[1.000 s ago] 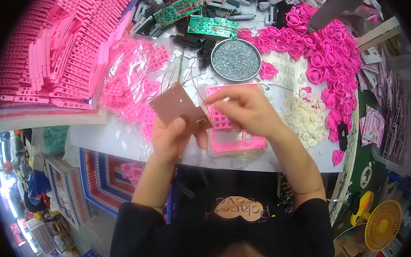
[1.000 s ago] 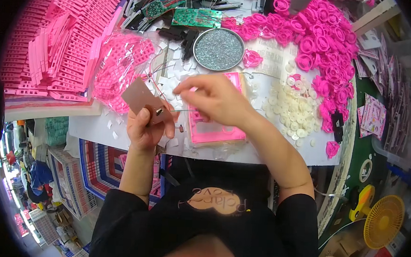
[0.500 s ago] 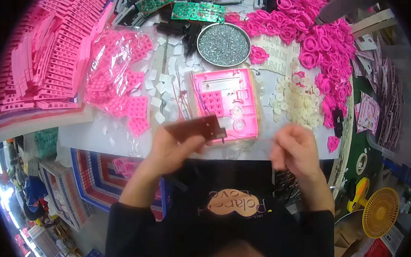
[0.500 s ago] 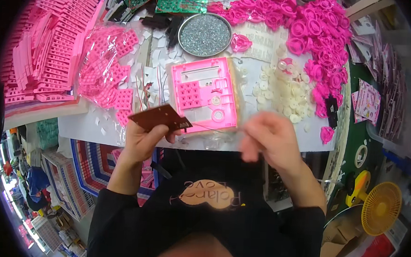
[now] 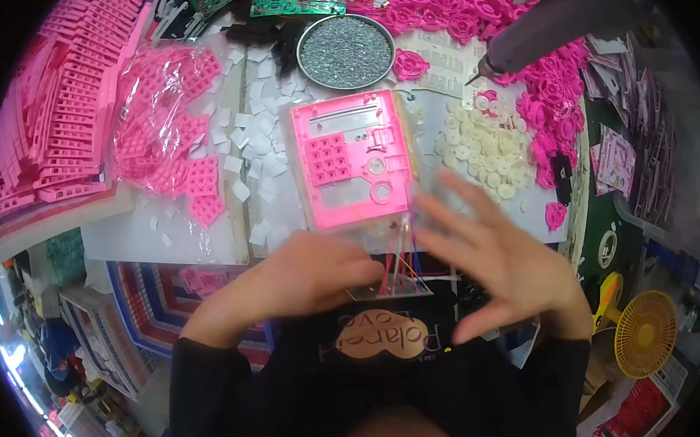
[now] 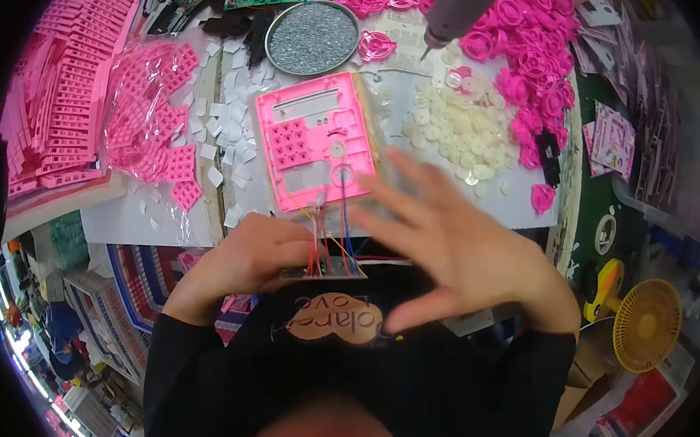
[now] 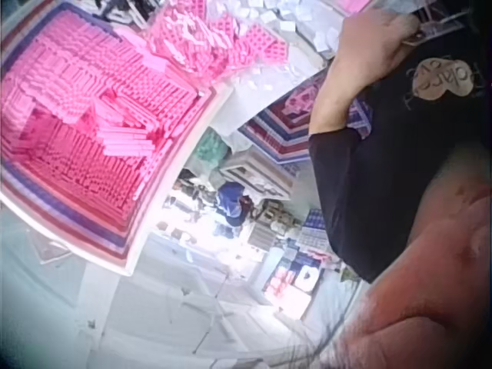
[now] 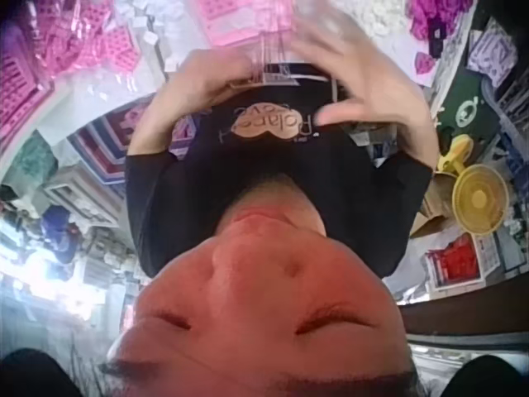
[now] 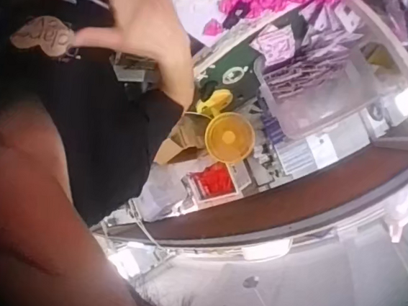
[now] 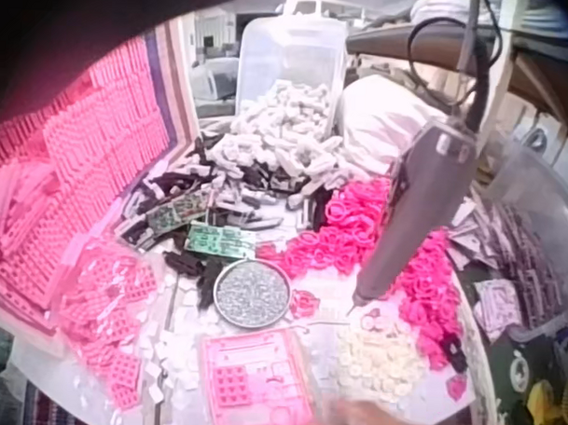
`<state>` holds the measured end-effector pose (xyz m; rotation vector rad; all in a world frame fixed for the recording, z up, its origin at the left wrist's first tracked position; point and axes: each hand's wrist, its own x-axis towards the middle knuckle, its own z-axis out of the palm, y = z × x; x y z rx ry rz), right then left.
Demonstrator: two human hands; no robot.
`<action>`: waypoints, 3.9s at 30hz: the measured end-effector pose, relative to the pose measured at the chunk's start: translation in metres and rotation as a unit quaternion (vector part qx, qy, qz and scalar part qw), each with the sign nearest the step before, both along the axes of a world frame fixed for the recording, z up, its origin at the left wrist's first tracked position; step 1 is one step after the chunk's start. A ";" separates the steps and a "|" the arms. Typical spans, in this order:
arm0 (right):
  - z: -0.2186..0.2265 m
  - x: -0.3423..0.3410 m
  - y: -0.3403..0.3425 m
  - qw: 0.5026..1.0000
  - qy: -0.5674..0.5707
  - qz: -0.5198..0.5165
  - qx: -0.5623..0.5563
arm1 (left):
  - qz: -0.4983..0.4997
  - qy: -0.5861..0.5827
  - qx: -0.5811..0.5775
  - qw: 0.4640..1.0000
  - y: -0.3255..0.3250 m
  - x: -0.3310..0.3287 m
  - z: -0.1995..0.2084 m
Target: Assembling the internal electronic components and housing for a pink toy piggy bank using a glue gun.
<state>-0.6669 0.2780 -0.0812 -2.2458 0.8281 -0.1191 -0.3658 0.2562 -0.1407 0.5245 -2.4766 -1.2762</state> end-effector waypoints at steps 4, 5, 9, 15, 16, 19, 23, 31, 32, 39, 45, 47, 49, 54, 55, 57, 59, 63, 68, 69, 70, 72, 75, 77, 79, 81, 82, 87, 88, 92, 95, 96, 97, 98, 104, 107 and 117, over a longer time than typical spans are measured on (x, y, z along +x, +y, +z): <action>-0.035 0.048 -0.013 0.992 -0.097 0.073 0.046 | -0.015 -0.001 0.055 0.998 0.010 0.006 -0.003; -0.036 0.055 -0.020 0.989 -0.118 0.081 0.038 | 0.003 0.029 0.065 0.997 0.012 0.006 -0.008; -0.045 0.066 -0.039 0.977 -0.157 0.036 0.143 | 0.122 0.014 0.303 0.945 0.013 0.001 0.001; -0.074 0.075 -0.077 0.928 -0.195 -0.184 0.260 | 0.225 0.144 0.643 0.718 0.031 0.006 -0.042; -0.078 0.077 -0.084 0.922 -0.182 -0.206 0.272 | 0.229 0.170 0.667 0.689 0.032 0.005 -0.042; -0.105 0.082 -0.099 0.919 -0.226 -0.207 0.249 | 0.245 0.208 0.689 0.650 0.036 0.006 -0.042; -0.111 0.089 -0.112 0.937 -0.198 -0.200 0.207 | 0.261 0.137 0.573 0.765 0.049 0.017 -0.045; -0.099 0.100 -0.113 0.980 -0.033 -0.192 0.038 | 0.362 -0.081 0.093 0.924 0.023 0.035 -0.020; -0.098 0.102 -0.113 0.981 -0.028 -0.191 0.028 | 0.367 -0.071 0.058 0.926 0.017 0.035 -0.021; -0.107 0.106 -0.111 0.982 0.001 -0.186 -0.031 | 0.339 -0.055 -0.089 0.935 -0.019 0.033 -0.041; -0.089 0.104 -0.104 0.944 0.053 -0.232 -0.229 | 0.201 -0.145 -0.261 0.933 -0.020 0.022 -0.048; -0.090 0.090 -0.095 0.934 -0.005 -0.213 -0.286 | 0.200 -0.162 -0.276 0.926 -0.019 0.021 -0.048; -0.103 0.088 -0.077 0.945 -0.048 -0.142 -0.291 | 0.207 -0.161 -0.276 0.925 -0.019 0.016 -0.050; -0.109 0.094 -0.044 0.952 0.046 -0.104 -0.285 | 0.201 -0.176 -0.247 0.931 -0.020 0.014 -0.044; -0.105 0.094 -0.045 0.953 0.061 -0.100 -0.279 | 0.202 -0.176 -0.244 0.932 -0.020 0.014 -0.044; -0.098 0.099 -0.047 0.955 0.087 -0.090 -0.268 | 0.200 -0.175 -0.244 0.933 -0.021 0.015 -0.043; -0.096 0.104 -0.049 0.944 0.130 -0.065 -0.296 | 0.196 -0.173 -0.249 0.932 -0.026 0.016 -0.042; -0.096 0.104 -0.037 0.935 0.162 -0.042 -0.313 | 0.180 -0.189 -0.237 0.936 -0.026 0.016 -0.040; -0.092 0.106 -0.041 0.942 0.162 -0.043 -0.290 | 0.164 -0.119 -0.063 0.977 -0.107 0.011 -0.020; -0.091 0.107 -0.043 0.945 0.158 -0.040 -0.284 | 0.227 -0.086 -0.140 0.960 -0.135 0.000 -0.027; -0.092 0.108 -0.042 0.941 0.164 -0.042 -0.292 | 0.287 -0.051 -0.215 0.932 -0.163 -0.015 -0.035; -0.096 0.109 -0.040 0.934 0.174 -0.043 -0.308 | 0.268 -0.141 -0.249 0.920 -0.208 -0.037 -0.050; -0.096 0.109 -0.037 0.941 0.144 -0.067 -0.297 | 0.104 -0.229 -0.356 0.900 -0.236 -0.061 -0.065; -0.095 0.109 -0.035 0.938 0.160 -0.057 -0.303 | 0.124 -0.197 -0.393 0.889 -0.235 -0.061 -0.072; -0.094 0.108 -0.035 0.936 0.174 -0.053 -0.302 | 0.152 -0.175 -0.420 0.877 -0.237 -0.065 -0.074; -0.091 0.109 -0.035 0.937 0.179 -0.042 -0.297 | 0.201 -0.172 -0.435 0.861 -0.239 -0.063 -0.075; -0.093 0.110 -0.035 0.937 0.175 -0.043 -0.298 | 0.214 -0.199 -0.414 0.862 -0.240 -0.062 -0.074; -0.098 0.105 -0.036 0.943 0.144 -0.059 -0.293 | 0.250 -0.091 -0.156 0.951 -0.210 -0.046 -0.021; -0.100 0.106 -0.036 0.943 0.136 -0.063 -0.297 | 0.223 -0.049 -0.119 0.966 -0.188 -0.035 -0.015; -0.102 0.108 -0.036 0.955 0.098 -0.089 -0.265 | 0.216 -0.034 0.009 0.976 -0.089 -0.007 -0.014; -0.109 0.107 -0.036 0.949 0.059 -0.109 -0.290 | 0.279 -0.041 -0.080 0.956 -0.050 -0.001 -0.046; -0.112 0.106 -0.036 0.942 0.048 -0.115 -0.313 | 0.297 -0.028 -0.119 0.947 -0.042 0.000 -0.056; -0.109 0.101 -0.037 0.959 0.008 -0.109 -0.261 | 0.311 -0.017 -0.074 0.947 -0.036 -0.001 -0.060; -0.099 0.093 -0.040 0.972 -0.032 -0.102 -0.209 | 0.317 -0.023 -0.086 0.944 -0.033 -0.003 -0.063; 0.001 -0.015 -0.090 0.691 -0.437 -0.395 -0.418 | 0.330 -0.038 -0.101 0.938 -0.028 -0.009 -0.063; 0.000 -0.059 -0.133 0.762 -0.546 -0.334 -0.091 | 0.335 -0.035 -0.113 0.935 -0.025 -0.008 -0.067; -0.058 0.088 -0.100 0.821 -0.521 -0.192 0.132 | 0.355 -0.031 -0.179 0.917 -0.018 -0.007 -0.079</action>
